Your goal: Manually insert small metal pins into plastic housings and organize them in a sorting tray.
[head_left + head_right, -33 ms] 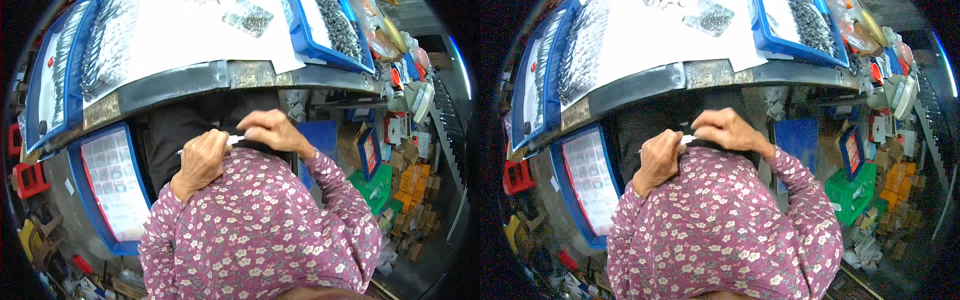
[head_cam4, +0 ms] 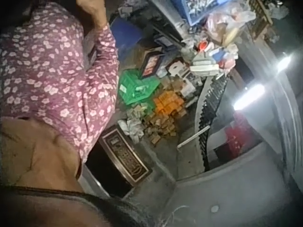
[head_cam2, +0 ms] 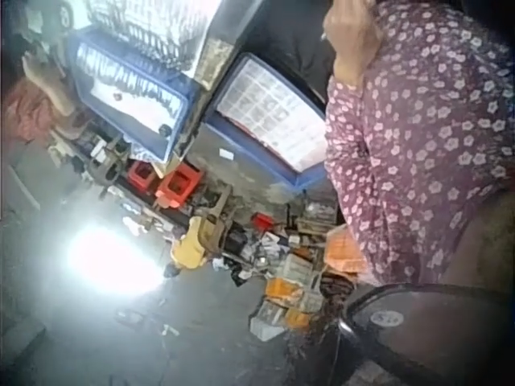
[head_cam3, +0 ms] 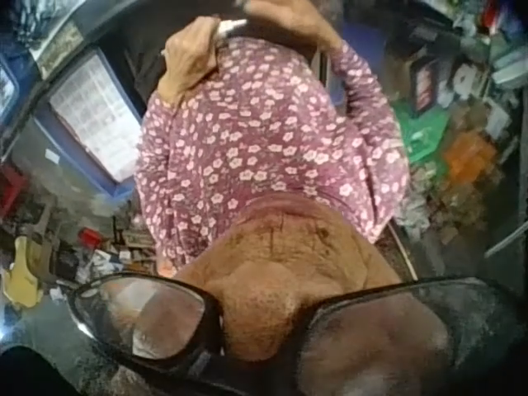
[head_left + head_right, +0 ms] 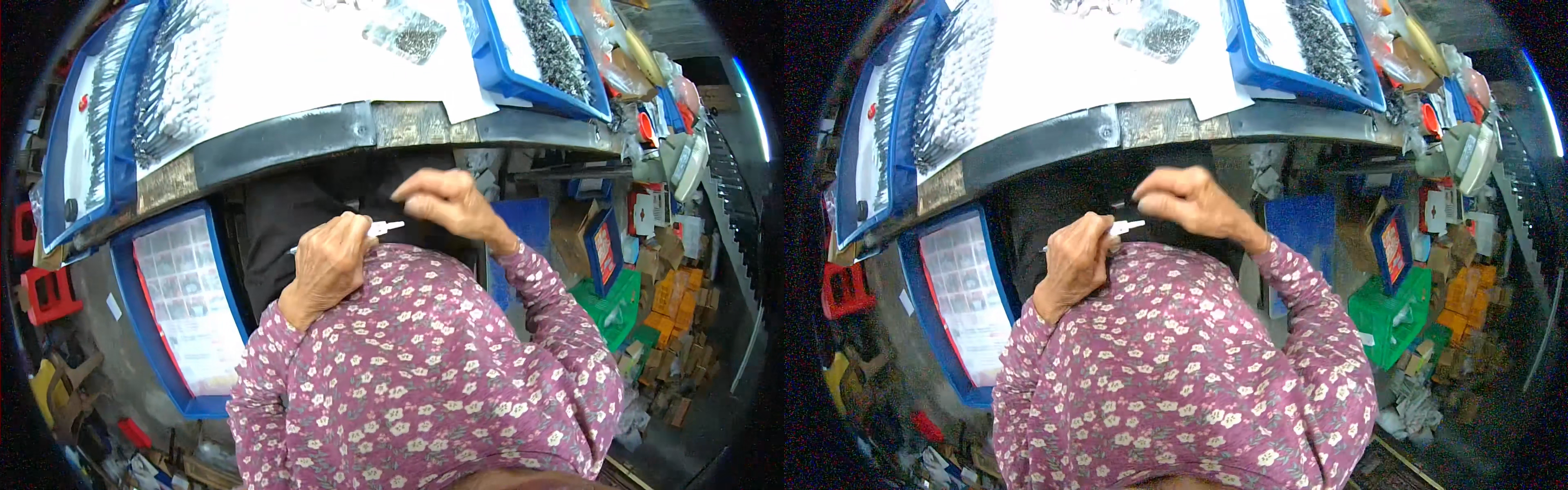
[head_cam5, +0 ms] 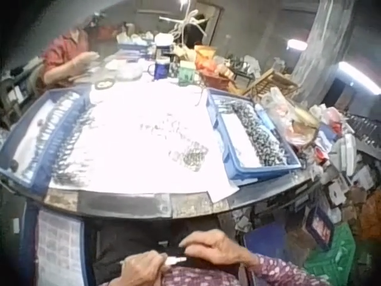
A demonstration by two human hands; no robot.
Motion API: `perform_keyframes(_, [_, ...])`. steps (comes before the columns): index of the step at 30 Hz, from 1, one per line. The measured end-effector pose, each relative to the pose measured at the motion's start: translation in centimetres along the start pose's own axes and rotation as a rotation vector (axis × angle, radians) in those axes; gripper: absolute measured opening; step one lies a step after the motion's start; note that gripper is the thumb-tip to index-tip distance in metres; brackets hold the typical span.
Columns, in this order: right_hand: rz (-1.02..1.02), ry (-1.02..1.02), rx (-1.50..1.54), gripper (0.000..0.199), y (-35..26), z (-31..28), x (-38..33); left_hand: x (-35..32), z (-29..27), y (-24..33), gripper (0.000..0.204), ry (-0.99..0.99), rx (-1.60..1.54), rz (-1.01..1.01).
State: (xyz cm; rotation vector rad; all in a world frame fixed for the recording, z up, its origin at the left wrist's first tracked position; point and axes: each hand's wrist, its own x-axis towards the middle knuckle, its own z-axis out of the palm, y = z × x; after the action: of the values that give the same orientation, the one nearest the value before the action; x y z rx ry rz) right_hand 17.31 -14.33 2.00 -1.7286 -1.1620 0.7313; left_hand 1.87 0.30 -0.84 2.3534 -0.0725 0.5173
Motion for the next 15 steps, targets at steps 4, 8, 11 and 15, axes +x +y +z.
perform_keyframes(4, [0.085, 0.283, -0.034, 0.015, 0.4, -2.9, 2.8, 0.4, -0.3, -0.5, 0.016, 0.041, -0.067, -0.088])
perform_keyframes(8, [-0.013, 0.446, -0.353, 0.016, 2.7, -6.1, 7.0, 1.5, -0.7, -1.1, 0.013, 0.082, -0.125, -0.177])
perform_keyframes(11, [-0.085, 0.489, -0.565, 0.014, 3.8, -7.7, 9.7, 2.3, -1.0, -1.3, 0.010, 0.101, -0.151, -0.237])
perform_keyframes(15, [-0.271, 0.552, -0.744, 0.012, 5.9, -8.5, 12.2, 2.9, -1.6, -1.4, 0.003, 0.120, -0.290, -0.360])
